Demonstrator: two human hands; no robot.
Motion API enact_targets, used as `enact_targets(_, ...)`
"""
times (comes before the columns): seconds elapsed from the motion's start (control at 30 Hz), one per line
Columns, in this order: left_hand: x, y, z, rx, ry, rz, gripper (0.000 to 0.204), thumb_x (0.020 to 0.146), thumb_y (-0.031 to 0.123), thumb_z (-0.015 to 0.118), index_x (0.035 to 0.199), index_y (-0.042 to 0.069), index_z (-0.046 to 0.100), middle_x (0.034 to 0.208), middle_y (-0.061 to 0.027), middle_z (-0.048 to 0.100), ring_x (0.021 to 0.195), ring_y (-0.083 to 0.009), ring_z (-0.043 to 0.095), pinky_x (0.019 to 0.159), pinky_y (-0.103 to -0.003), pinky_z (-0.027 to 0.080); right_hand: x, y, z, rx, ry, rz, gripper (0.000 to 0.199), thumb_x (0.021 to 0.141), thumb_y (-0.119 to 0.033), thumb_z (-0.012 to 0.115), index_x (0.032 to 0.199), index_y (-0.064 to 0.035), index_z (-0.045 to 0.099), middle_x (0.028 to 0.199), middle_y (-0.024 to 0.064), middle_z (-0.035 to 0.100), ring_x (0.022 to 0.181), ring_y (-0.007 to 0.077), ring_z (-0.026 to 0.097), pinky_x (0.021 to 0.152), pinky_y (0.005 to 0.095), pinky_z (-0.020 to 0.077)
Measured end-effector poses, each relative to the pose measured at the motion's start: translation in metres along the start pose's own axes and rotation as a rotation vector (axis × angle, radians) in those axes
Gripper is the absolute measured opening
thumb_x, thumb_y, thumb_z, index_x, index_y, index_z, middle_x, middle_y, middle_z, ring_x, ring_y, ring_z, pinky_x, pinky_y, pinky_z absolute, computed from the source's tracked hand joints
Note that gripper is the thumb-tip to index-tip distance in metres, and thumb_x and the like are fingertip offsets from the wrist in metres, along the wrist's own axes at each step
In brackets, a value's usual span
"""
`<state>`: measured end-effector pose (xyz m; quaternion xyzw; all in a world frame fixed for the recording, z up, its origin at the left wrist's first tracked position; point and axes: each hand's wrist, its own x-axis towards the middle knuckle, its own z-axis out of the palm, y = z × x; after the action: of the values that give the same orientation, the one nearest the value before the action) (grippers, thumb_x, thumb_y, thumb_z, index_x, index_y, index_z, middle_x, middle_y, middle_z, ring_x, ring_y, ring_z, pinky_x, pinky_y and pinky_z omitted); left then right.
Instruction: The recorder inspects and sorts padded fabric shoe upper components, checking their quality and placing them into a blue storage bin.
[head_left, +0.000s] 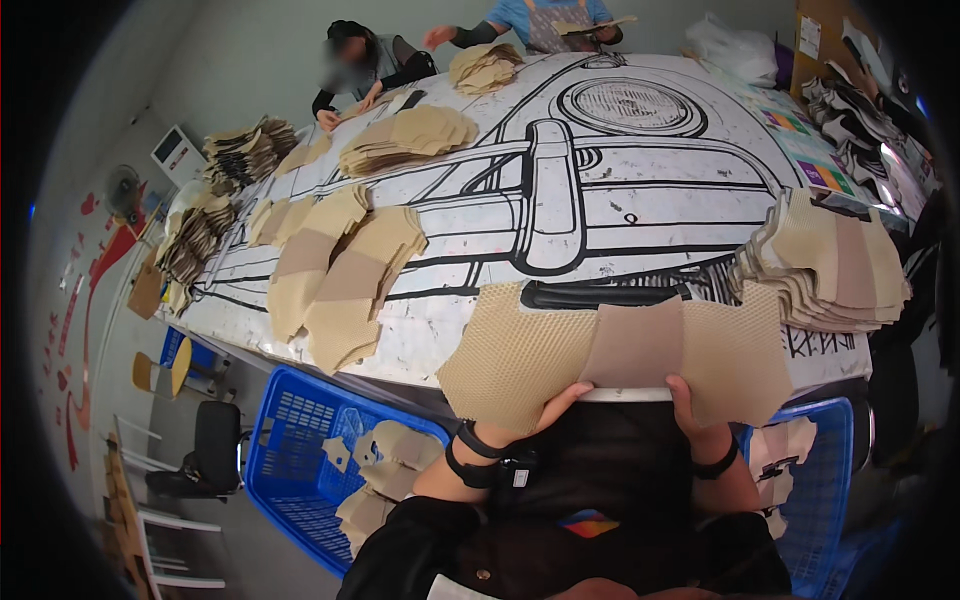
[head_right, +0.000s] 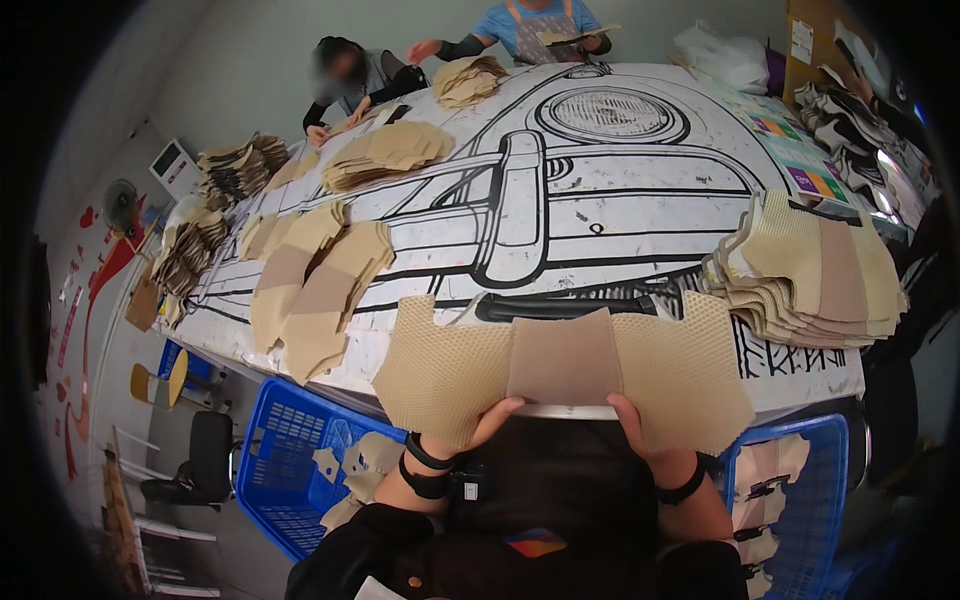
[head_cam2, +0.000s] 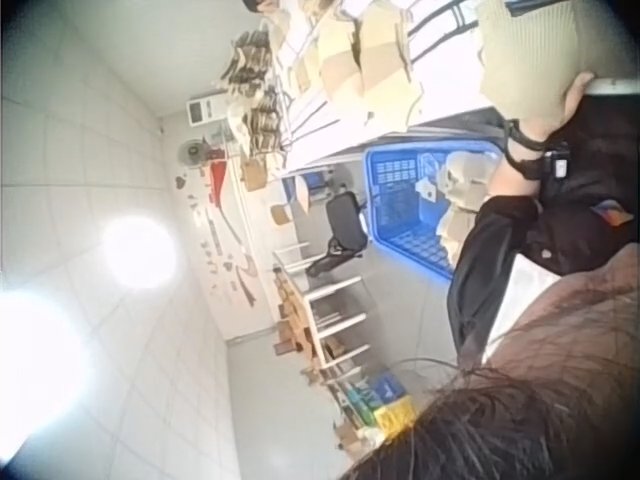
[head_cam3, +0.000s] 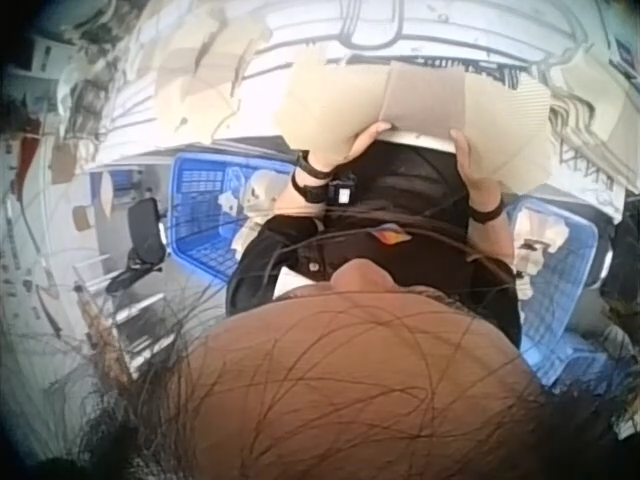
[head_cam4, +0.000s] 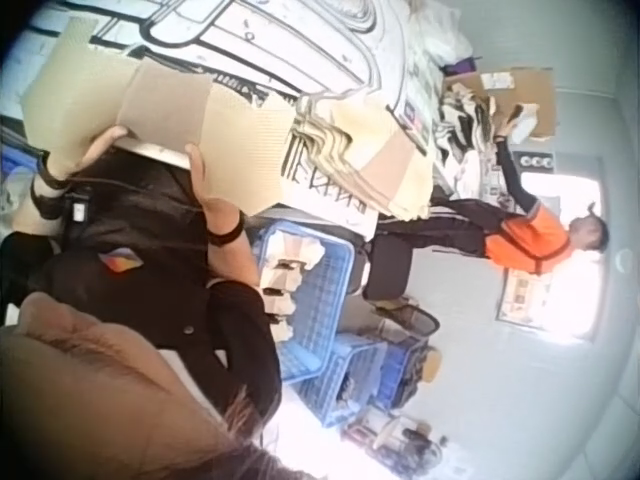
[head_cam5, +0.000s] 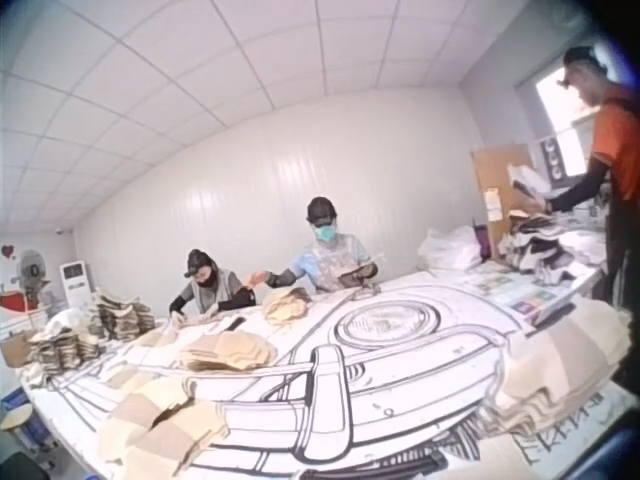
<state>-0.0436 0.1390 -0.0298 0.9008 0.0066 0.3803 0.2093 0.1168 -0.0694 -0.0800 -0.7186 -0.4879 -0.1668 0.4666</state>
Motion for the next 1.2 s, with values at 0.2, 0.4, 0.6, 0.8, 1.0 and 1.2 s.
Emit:
enact_targets(0.2, 0.004, -0.001, -0.001, 0.058, 0.01, 0.009, 0.036, 0.08, 0.03, 0.075, 0.106, 0.006, 0.068, 0.099, -0.0077, 0.068, 0.09, -0.0255, 0.063, 0.082, -0.033, 0.048, -0.002, 0.002, 0.006, 0.03, 0.09, 0.05, 0.036, 0.082, -0.014, 0.07, 0.114, 0.0008, 0.061, 0.11, 0.0155, 0.064, 0.103, 0.0333, 0.06, 0.092, 0.0405, 0.0447)
enact_targets(0.4, 0.005, 0.005, -0.007, 0.254, 0.064, 0.125, 0.037, 0.08, 0.032, 0.075, 0.107, 0.007, 0.068, 0.1, -0.0072, 0.067, 0.092, -0.0261, 0.062, 0.085, -0.036, 0.046, -0.001, 0.0, 0.005, 0.028, 0.097, 0.021, 0.038, 0.083, -0.016, 0.07, 0.117, 0.0, 0.061, 0.111, 0.0151, 0.064, 0.103, 0.0332, 0.06, 0.093, 0.0407, 0.0445)
enact_targets(0.6, 0.0, 0.007, -0.006, 0.179, -0.001, 0.068, 0.044, 0.076, 0.038, 0.074, 0.11, 0.009, 0.067, 0.11, -0.0105, 0.062, 0.114, -0.0402, 0.049, 0.1, -0.053, 0.034, 0.0, -0.003, -0.004, -0.151, 0.046, -0.044, 0.043, 0.085, -0.02, 0.069, 0.122, -0.0011, 0.057, 0.118, 0.0144, 0.061, 0.111, 0.0319, 0.057, 0.097, 0.0406, 0.0421)
enact_targets(0.8, -0.008, -0.001, -0.001, 0.219, 0.038, 0.098, 0.043, 0.076, 0.041, 0.073, 0.108, 0.012, 0.068, 0.109, -0.0098, 0.062, 0.116, -0.0418, 0.046, 0.099, -0.055, 0.034, -0.001, -0.002, 0.0, 0.021, 0.072, -0.023, 0.044, 0.086, -0.022, 0.068, 0.123, -0.001, 0.057, 0.12, 0.0144, 0.06, 0.113, 0.0331, 0.055, 0.099, 0.0428, 0.0406)
enact_targets(1.0, -0.01, 0.006, -0.011, 0.235, -0.02, 0.073, 0.041, 0.079, 0.039, 0.072, 0.112, 0.015, 0.069, 0.112, -0.0083, 0.063, 0.107, -0.0327, 0.056, 0.099, -0.05, 0.038, -0.008, 0.002, -0.002, -0.166, 0.025, -0.093, 0.045, 0.085, -0.025, 0.068, 0.122, -0.0016, 0.058, 0.121, 0.015, 0.059, 0.115, 0.0341, 0.053, 0.1, 0.0444, 0.0391)
enact_targets(1.2, -0.008, 0.004, 0.004, 0.145, 0.083, 0.072, 0.037, 0.081, 0.035, 0.068, 0.108, 0.011, 0.067, 0.11, -0.0119, 0.062, 0.112, -0.0376, 0.051, 0.1, -0.055, 0.034, -0.019, 0.013, 0.002, -0.464, 0.176, -0.17, 0.049, 0.088, -0.038, 0.062, 0.124, -0.0038, 0.058, 0.123, 0.0151, 0.059, 0.12, 0.0371, 0.05, 0.105, 0.0499, 0.0319)
